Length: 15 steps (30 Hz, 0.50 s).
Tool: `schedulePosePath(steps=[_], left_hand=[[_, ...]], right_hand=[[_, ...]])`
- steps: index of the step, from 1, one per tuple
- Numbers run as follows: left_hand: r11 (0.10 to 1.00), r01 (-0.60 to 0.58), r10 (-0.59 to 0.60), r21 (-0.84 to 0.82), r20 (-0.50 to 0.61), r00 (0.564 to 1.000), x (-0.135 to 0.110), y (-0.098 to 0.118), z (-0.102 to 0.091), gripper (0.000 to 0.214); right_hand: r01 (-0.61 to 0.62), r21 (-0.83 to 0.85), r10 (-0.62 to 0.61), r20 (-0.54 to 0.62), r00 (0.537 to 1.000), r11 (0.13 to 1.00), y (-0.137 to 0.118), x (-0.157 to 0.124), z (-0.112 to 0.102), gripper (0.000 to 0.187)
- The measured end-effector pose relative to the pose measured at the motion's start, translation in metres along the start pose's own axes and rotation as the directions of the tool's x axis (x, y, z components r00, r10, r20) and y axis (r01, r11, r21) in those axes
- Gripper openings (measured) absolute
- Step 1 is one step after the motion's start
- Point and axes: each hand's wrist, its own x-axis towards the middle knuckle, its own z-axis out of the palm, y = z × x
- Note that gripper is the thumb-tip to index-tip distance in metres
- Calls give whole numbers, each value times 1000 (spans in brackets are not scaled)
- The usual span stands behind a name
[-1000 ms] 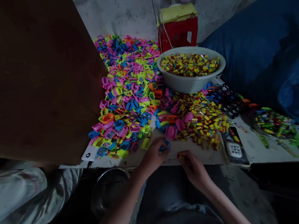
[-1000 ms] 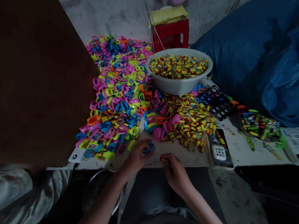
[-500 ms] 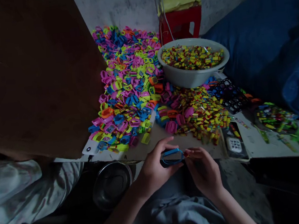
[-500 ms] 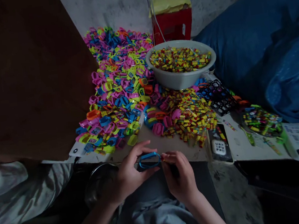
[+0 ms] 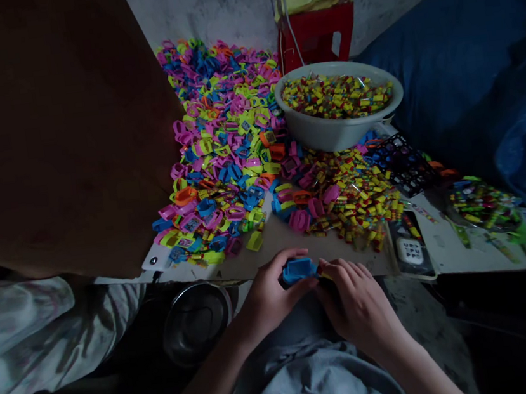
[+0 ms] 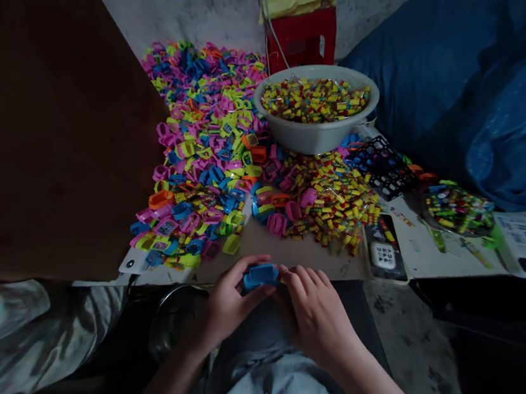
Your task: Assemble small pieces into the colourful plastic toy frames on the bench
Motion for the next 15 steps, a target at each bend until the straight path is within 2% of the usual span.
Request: schedulePosePath(steps=[3,6,9,15], left_hand=[[997,72,-73,34,57,996,1,-13,0,41],[981,120,-147,152,181,972,0,-23,0,35],[981,97,-146,168,307,941,0,-24,-3,33],[919,89,-162,385,162,973,1,-5,-19,31]], right_hand=[[35,-74,-30,78,997,997,4,-2,6,9],[31,-9,-29,133,991,999,8,-3,12,8],[18,44,-25,174,984,999,10,1,13,11],[42,26,-46,223,974,999,11,6,12,3]])
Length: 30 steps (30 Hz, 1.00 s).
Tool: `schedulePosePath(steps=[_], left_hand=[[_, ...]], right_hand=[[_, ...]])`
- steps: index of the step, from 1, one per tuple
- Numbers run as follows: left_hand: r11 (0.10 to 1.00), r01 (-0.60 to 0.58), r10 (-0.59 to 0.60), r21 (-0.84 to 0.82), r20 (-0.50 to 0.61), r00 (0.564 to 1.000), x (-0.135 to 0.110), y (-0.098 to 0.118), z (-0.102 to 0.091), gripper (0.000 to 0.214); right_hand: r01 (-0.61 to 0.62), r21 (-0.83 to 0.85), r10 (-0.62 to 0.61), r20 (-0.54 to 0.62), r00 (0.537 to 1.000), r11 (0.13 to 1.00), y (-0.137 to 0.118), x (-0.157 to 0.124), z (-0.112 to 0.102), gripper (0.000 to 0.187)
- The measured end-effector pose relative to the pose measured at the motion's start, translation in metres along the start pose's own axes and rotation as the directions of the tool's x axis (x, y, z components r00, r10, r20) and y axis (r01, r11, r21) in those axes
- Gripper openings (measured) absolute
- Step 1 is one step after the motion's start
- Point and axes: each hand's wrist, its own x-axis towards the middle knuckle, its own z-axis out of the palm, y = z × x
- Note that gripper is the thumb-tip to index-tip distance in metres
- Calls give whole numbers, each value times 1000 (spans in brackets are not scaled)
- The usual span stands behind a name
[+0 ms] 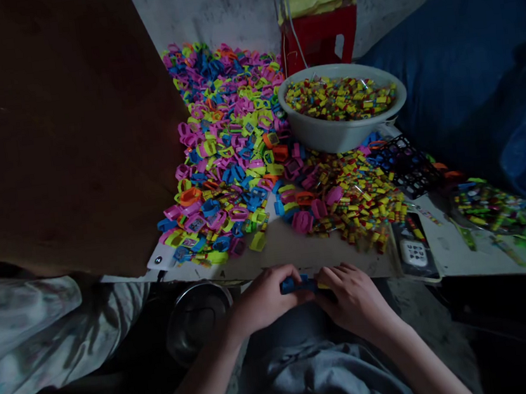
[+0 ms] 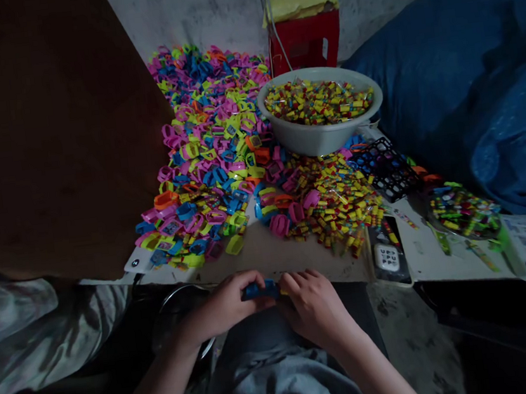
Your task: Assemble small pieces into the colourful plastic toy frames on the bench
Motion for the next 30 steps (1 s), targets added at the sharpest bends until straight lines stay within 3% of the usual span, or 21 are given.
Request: schedulePosePath(steps=[7,9,11,13,15,17,19,21,23,24,25,27,30], left_hand=[[995,-85,84,-42,-27,996,-5,9,-1,27],[996,-93,93,4,-107,990,-5,7,-7,25],[992,-93,112,80,-272,956,-3,0,-25,24],[980,-54,143,192,-489,860,2,-9,-57,24],[944,57,194,324,-688,700,9,-21,-98,24],[890,238,205,389,-808,553,16,-31,-139,26],[828,401,171,393,-857,486,23,-38,-168,30],[784,479,154,394,-871,466,30,-41,-179,34],[785,433,208,442,-848,488,40,-38,-169,34],[795,369,253,482,-816,520,47,-36,-156,33],[807,278,299,522,-765,570,54,-33,-139,31],[832,89,331,548,-617,714,73,-26,-97,27],[912,-92,275,400,-429,861,100,-16,-35,29]], right_hand=[[45,-11,-46,-103,994,999,-4,-6,3,10],[9,4,-9,-74,997,1000,2,-2,5,11],[-57,11,58,-76,995,998,17,3,11,35],[-136,-17,133,-111,985,991,36,9,22,46],[-172,-76,162,-117,980,982,54,17,36,38],[-206,-135,195,-90,977,969,66,24,50,33],[-249,-179,238,-80,968,952,70,30,61,31],[-280,-187,266,-96,959,941,70,33,68,31],[-304,-156,291,-105,951,940,70,33,73,29],[-323,-137,311,-105,945,936,71,32,74,25],[-344,-121,334,-100,937,931,72,31,74,20],[-381,-103,373,-83,924,919,75,29,73,11],[-396,-74,393,-47,918,915,77,26,67,10]])
